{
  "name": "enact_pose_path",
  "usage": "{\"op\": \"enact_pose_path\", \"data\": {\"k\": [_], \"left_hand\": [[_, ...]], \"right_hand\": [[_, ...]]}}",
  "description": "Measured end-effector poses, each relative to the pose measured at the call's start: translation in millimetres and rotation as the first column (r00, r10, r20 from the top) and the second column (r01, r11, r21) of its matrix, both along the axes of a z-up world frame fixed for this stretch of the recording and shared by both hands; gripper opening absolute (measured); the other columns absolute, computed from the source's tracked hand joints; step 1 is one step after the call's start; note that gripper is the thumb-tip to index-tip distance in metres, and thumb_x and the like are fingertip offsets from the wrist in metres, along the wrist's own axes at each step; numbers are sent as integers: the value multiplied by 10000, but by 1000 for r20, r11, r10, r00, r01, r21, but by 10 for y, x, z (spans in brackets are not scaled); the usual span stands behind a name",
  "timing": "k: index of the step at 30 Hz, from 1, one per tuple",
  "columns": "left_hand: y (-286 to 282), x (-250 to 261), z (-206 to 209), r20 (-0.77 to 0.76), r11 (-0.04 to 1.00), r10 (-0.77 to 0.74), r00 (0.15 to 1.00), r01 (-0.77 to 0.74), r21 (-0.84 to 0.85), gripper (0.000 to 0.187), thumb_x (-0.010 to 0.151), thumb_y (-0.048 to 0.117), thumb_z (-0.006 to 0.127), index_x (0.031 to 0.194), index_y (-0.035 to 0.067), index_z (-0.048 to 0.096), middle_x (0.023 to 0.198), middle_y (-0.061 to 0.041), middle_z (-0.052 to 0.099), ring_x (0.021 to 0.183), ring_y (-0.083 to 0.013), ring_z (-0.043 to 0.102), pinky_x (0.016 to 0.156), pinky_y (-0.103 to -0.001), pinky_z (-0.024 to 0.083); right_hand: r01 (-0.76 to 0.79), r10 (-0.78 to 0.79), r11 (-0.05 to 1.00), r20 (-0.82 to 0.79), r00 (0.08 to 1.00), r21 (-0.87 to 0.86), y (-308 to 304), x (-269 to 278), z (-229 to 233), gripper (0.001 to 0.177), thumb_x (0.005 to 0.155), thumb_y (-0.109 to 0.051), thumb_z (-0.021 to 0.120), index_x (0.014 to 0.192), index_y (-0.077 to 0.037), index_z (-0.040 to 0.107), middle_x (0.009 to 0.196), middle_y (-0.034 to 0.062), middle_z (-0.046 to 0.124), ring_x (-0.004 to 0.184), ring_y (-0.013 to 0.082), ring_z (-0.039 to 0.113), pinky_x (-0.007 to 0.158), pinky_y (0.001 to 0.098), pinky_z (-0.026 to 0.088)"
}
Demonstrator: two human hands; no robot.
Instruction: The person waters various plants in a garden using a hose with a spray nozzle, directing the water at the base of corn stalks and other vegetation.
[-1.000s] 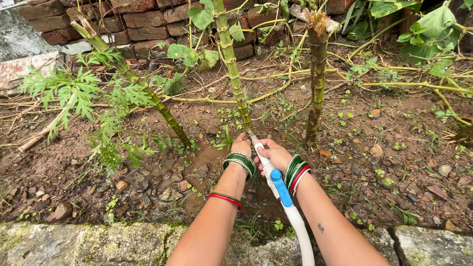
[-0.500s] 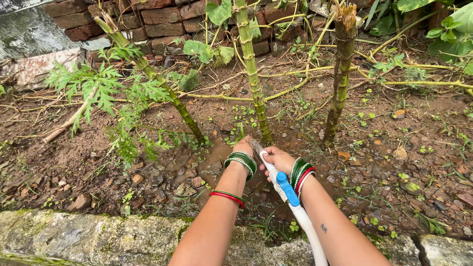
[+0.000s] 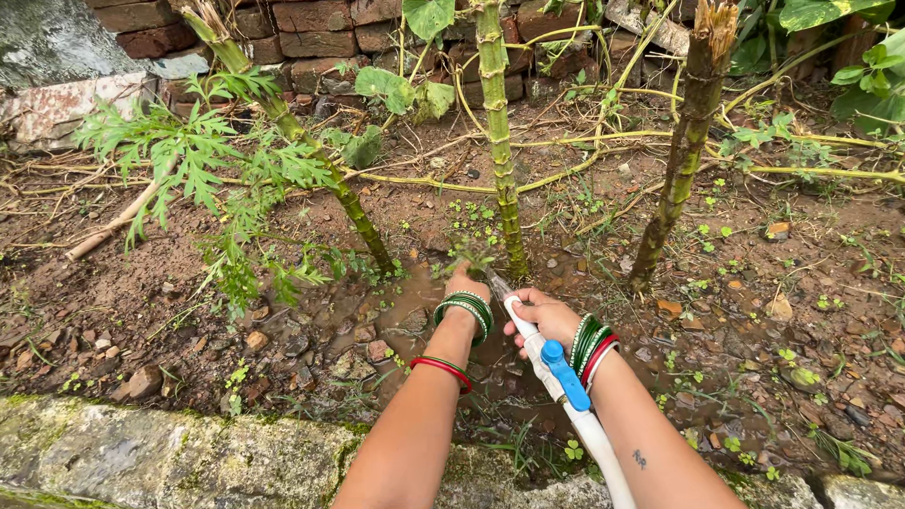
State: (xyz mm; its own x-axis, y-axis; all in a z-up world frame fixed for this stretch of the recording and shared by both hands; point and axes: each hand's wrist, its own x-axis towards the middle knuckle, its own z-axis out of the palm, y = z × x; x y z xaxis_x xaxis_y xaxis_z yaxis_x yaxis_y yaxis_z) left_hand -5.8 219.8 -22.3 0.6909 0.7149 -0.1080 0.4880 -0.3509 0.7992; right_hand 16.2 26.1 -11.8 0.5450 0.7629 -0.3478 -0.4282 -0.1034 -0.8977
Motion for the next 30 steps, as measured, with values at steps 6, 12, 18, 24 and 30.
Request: {"op": "enact_pose_path", "data": {"k": [6, 12, 18, 24, 30], "left_hand": [[-147, 129, -12, 51, 981, -156, 987, 148, 122, 486, 796, 71, 682, 1269, 176, 716, 1264, -187, 694, 1150, -325, 677, 1028, -385, 511], [241, 5, -114, 192, 995, -68, 979, 82, -63, 500, 832, 36, 597, 1316, 132, 679, 1186, -152, 741, 1066, -273, 723, 953, -357, 540], [823, -248, -123, 298, 944, 57, 953, 45, -326, 414, 976, 65, 477, 1356, 56, 641, 1116, -109, 745, 934, -185, 706, 801, -305, 539], [1604, -414, -184, 434, 865, 107, 895, 132, -485, 389, 988, 8, 487, 1325, 17, 682, 1104, -117, 741, 883, -189, 651, 740, -334, 502], [1895, -535, 41, 462, 827, 223, 858, 85, -555, 369, 1036, 95, 443, 1345, 27, 633, 1185, -101, 736, 1019, -178, 688, 832, -348, 521]], "right_hand": [[-15, 15, 1000, 9, 1000, -8, -9, 43, -38, 296, 1028, -228, 524, 1312, -149, 504, 881, 99, 671, 647, 183, 632, 554, 394, 585], [-101, 101, 994, 14, 995, 37, 161, -235, 186, 295, 1018, -229, 524, 1301, -148, 505, 857, 95, 671, 620, 170, 623, 535, 374, 573], [-171, 165, 983, 87, 982, 65, 689, -484, 531, 263, 1035, -210, 525, 1280, -120, 488, 834, 83, 659, 606, 168, 621, 537, 363, 575], [-189, 192, 981, 176, 965, -37, 1281, -626, 907, 265, 1026, -207, 514, 1284, -163, 470, 819, 74, 655, 582, 160, 598, 512, 362, 550], [-150, 193, 973, 257, 947, -178, 1651, -716, 955, 291, 1035, -223, 518, 1316, -156, 478, 829, 61, 657, 586, 155, 591, 500, 362, 541]]}}
